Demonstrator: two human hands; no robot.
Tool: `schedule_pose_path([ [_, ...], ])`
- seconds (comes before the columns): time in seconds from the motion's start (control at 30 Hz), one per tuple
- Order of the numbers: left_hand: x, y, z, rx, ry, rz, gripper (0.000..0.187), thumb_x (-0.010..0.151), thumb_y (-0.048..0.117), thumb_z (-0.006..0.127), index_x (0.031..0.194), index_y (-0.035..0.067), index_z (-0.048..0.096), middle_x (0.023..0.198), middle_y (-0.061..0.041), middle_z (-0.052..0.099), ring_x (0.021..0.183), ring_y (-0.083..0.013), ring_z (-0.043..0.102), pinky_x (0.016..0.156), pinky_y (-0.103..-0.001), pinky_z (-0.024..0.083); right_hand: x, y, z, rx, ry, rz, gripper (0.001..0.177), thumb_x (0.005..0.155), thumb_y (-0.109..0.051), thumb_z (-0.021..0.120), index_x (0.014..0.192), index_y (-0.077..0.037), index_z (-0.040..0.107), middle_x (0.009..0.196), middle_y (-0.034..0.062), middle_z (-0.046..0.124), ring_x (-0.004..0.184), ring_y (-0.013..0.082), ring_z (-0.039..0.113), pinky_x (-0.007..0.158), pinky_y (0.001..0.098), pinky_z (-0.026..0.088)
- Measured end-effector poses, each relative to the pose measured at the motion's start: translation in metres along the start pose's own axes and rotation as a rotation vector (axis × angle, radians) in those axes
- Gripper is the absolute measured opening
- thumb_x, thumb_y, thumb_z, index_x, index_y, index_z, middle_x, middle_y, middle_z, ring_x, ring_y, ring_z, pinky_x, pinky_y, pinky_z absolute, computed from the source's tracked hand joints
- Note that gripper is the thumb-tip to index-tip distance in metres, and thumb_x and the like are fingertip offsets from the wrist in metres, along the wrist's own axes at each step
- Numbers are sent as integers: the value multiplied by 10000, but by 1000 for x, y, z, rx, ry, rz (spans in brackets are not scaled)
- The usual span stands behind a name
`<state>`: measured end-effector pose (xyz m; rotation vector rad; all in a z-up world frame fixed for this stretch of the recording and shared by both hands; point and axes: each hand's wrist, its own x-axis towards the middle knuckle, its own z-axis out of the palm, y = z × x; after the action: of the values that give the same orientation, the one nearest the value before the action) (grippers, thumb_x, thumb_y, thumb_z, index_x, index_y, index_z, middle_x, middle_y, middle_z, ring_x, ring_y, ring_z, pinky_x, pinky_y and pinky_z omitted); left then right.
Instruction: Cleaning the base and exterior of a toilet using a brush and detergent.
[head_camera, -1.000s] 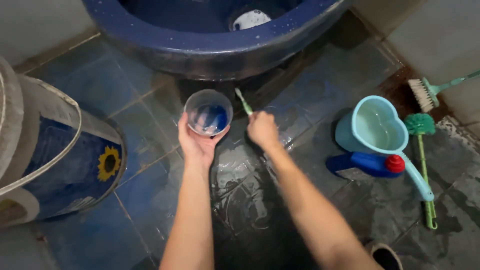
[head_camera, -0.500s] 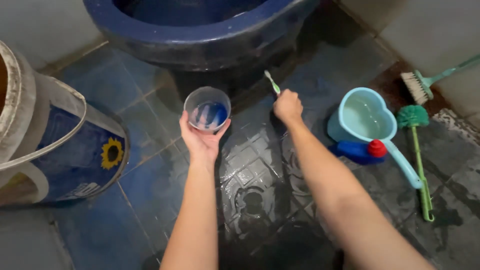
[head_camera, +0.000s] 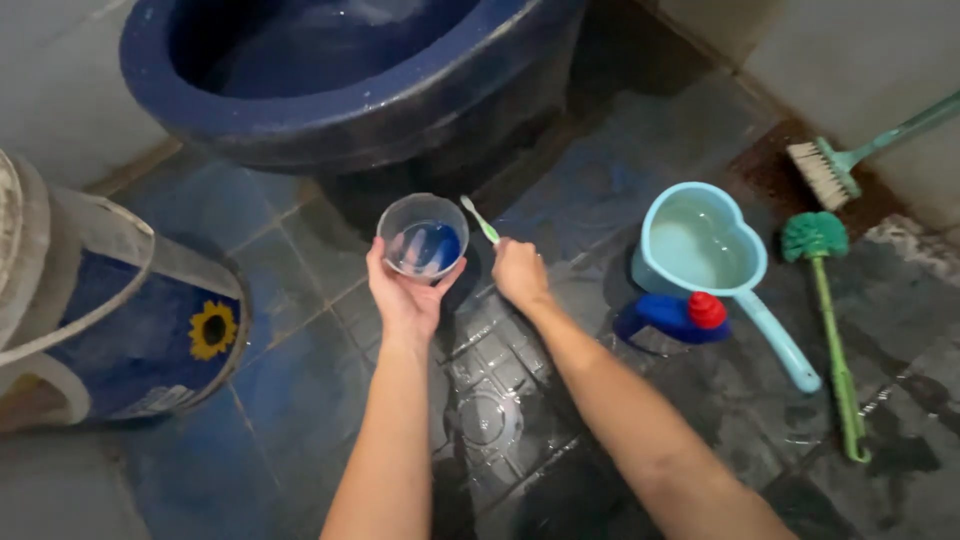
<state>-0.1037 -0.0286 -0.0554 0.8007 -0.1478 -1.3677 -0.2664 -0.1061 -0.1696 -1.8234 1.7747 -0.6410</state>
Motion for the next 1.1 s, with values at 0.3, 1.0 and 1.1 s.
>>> schedule_pose_path([
  [0.3,15,7,4,64,-30,-31,674,899,550,547,1405,108,488,1475,-119,554,1316,-394,578,993,-715,505,74,51,-23,113,236,157,289,992,-229,540,985,-27,746,922,291,711,888,500,691,785,571,565],
  [1.0,11,34,-19,115,-110,-59,703,901,568,528,1438,114,512,1464,-120,581,1338,-372,572,1073,-693,455,84,8,89,1609,-119,697,382,1063,-277,447,714,-131,393,525,-7,349,355,134,315,326,317,197],
  [1.1,10,41,-21,119,-122,-64,705,911,568,526,1448,111,509,1466,-121,575,1338,-369,565,1078,-690,452,128,46,139,1627,-104,588,366,1064,-219,465,706,-149,427,549,0,367,388,128,312,366,305,182],
])
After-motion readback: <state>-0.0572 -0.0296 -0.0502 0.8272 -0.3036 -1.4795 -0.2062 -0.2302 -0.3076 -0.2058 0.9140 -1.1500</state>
